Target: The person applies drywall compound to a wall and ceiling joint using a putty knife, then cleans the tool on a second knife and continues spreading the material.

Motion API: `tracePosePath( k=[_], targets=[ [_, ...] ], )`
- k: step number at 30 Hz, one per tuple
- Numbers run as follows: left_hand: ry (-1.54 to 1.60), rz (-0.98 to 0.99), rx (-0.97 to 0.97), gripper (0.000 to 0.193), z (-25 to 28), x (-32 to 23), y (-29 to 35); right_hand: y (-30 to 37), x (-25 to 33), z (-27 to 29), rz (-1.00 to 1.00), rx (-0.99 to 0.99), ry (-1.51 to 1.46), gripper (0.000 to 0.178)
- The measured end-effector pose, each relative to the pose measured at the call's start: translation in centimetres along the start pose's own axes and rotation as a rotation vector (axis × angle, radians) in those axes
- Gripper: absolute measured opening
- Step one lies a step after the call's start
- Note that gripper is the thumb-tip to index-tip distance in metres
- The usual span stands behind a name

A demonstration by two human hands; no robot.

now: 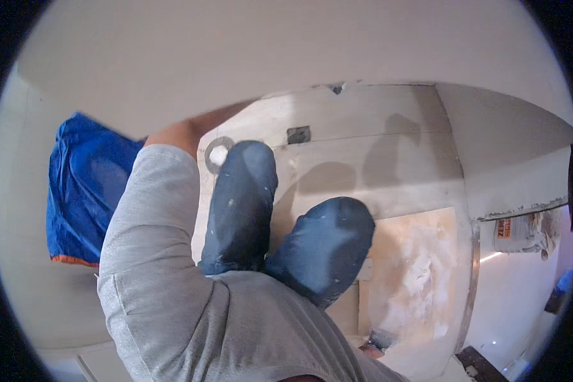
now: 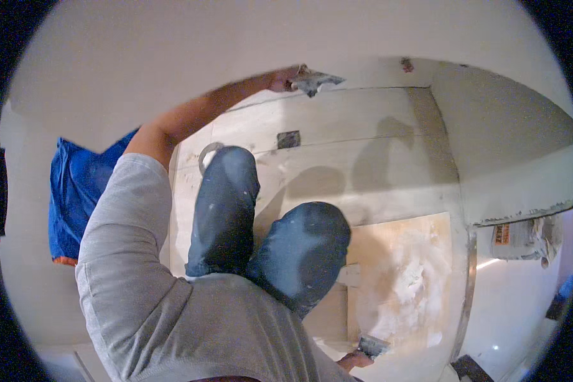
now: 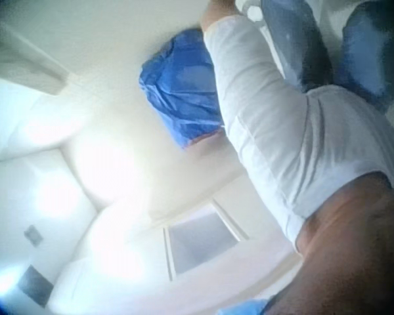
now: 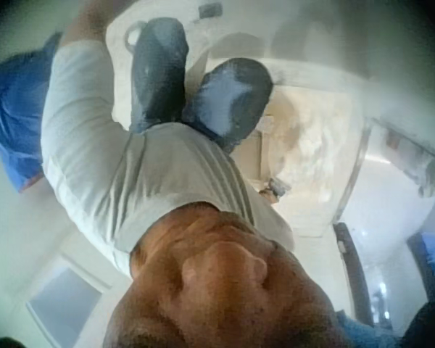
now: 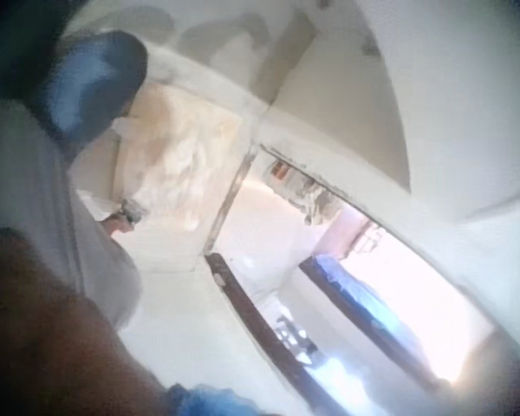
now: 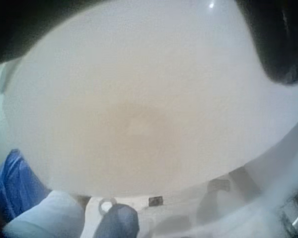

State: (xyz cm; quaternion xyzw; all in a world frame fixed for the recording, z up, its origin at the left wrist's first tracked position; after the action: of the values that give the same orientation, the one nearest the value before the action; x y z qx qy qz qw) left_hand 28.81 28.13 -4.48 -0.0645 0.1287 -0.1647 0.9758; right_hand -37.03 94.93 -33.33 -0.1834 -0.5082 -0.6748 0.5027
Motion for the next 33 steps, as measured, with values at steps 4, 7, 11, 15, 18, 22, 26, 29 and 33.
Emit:
tracePosePath(
  k=[4,7,11,15,18,22,26,29,33],
  targets=[
    [-0.003,-0.062,-0.022,0.02,3.0,0.5,0.9,0.5,0.2,-0.5,0.03,0.035,0.02,0.041],
    [0.001,-0.106,-0.019,0.021,4.6,1.2,2.0,1.1,0.8,-0.8,0.056,0.056,0.03,0.041],
    [-0.016,-0.277,-0.011,0.021,6.0,-1.1,0.4,2.0,0.6,-0.7,0.076,0.067,0.026,0.04],
    [-0.041,-0.492,-0.023,0.022,7.9,-1.1,-0.5,3.7,1.7,-2.5,0.125,0.094,0.043,0.04],
    [-0.079,-0.751,-0.085,0.022,10.1,-2.8,-2.5,5.0,2.5,-3.9,0.176,0.107,0.024,0.04],
    [-0.038,-0.805,0.066,0.025,8.5,-9.5,-3.6,7.5,3.7,-1.3,0.272,-0.013,0.061,0.039],
    [0.007,-0.715,-0.082,0.023,2.9,-1.2,-3.1,10.8,5.6,-5.4,0.443,0.035,0.186,0.039],
    [0.24,-0.468,-0.232,0.018,2.5,7.4,0.9,12.2,11.3,-12.3,0.731,0.095,0.413,0.039],
    [1.585,0.615,0.202,0.009,1.1,-1.9,-1.1,3.6,14.9,-16.8,0.74,0.358,0.119,0.038]
  ],
)
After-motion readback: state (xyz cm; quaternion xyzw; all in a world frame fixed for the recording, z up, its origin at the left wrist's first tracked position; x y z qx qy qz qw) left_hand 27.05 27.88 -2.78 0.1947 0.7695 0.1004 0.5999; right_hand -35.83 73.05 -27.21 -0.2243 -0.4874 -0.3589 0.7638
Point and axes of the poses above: each hand's wrist, its own y-axis away from the middle knuckle, its own z-axis out of the back of the hand, x = y × z, the point moved 7 cm from there along -y, towards the middle knuckle, and after that the axes turned 6 degrees about -x, right-handed, at the moved point
